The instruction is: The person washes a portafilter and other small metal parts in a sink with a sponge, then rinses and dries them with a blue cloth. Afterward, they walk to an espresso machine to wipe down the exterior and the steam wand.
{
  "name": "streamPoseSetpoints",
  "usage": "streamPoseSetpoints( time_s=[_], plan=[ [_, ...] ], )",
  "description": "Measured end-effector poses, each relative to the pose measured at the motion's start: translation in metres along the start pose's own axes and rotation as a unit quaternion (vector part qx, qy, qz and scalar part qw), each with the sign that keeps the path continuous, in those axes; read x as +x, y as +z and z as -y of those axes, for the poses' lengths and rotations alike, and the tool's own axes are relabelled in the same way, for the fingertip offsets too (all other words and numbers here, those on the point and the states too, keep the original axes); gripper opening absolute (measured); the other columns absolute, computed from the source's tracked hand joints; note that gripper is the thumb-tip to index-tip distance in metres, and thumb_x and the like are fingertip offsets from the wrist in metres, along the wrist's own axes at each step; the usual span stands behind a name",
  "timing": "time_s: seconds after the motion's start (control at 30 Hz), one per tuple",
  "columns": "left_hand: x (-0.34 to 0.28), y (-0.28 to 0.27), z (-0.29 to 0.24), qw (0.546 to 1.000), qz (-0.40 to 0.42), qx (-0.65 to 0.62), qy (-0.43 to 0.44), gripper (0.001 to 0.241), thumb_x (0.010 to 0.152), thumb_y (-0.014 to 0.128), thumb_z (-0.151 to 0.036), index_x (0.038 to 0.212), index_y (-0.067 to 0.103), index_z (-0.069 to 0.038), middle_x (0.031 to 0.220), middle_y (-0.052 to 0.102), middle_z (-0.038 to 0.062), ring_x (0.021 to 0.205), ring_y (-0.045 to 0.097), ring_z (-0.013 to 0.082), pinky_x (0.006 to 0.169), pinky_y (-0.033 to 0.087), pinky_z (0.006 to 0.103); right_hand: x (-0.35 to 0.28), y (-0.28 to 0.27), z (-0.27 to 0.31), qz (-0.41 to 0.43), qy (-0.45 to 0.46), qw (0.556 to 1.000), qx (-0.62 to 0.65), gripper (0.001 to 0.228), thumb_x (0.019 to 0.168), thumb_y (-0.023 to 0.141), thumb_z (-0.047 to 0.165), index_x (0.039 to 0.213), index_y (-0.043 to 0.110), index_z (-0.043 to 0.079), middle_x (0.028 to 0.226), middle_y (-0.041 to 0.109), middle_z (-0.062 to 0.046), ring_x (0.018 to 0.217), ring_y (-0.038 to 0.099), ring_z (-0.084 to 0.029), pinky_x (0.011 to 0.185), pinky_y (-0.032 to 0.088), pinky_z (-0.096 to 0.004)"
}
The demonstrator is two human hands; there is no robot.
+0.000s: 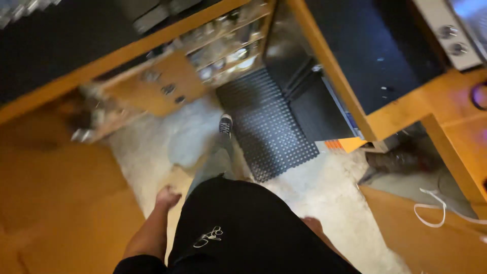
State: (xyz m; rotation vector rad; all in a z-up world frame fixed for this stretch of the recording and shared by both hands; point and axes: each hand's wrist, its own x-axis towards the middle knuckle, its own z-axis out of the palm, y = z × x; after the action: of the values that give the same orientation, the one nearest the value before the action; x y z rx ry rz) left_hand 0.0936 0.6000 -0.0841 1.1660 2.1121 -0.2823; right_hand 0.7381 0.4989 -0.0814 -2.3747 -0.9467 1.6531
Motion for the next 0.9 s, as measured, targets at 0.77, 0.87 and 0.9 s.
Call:
streamPoseSetpoints(
  time_s=[0.77, 0.87, 0.9],
  plan=[
    [0.147, -0.345, -0.804, 0.697, 0.32, -0.256, 0.589, 0.047, 0.102, 0.06, -0.019, 0.146, 0.051, -0.005, 0.138, 0.063, 0.014, 0.125, 0.062, 0.0214, 0.106, 0.048, 0.0338, 0.027, -0.34, 0.68, -0.375, -0.44, 0.773, 0.261, 0.019, 0.1, 0.066, 0.012, 0.117, 0.069, 0.003, 0.111, 0.07, -0.005, 0.098, 0.065, -0.012, 0.085, 0.054, -0.028],
    [0.039, -0.383, -0.894, 0.618, 0.369, -0.268, 0.641, 0.044, 0.104, 0.059, -0.018, 0.145, 0.051, -0.005, 0.138, 0.064, 0.013, 0.124, 0.063, 0.0207, 0.106, 0.049, 0.0332, 0.025, -0.46, 0.714, -0.545, -0.42, 0.703, 0.18, 0.019, 0.101, 0.067, 0.014, 0.116, 0.068, 0.003, 0.108, 0.072, -0.006, 0.097, 0.066, -0.015, 0.085, 0.053, -0.03],
    [0.006, -0.397, -0.918, 0.581, 0.385, -0.264, 0.667, 0.042, 0.105, 0.058, -0.018, 0.144, 0.052, -0.004, 0.137, 0.065, 0.013, 0.125, 0.063, 0.0204, 0.106, 0.049, 0.0331, 0.027, -0.501, 0.722, -0.618, -0.398, 0.658, 0.16, 0.019, 0.103, 0.066, 0.015, 0.118, 0.067, 0.003, 0.106, 0.074, -0.008, 0.098, 0.069, -0.019, 0.087, 0.053, -0.034]
  ],
)
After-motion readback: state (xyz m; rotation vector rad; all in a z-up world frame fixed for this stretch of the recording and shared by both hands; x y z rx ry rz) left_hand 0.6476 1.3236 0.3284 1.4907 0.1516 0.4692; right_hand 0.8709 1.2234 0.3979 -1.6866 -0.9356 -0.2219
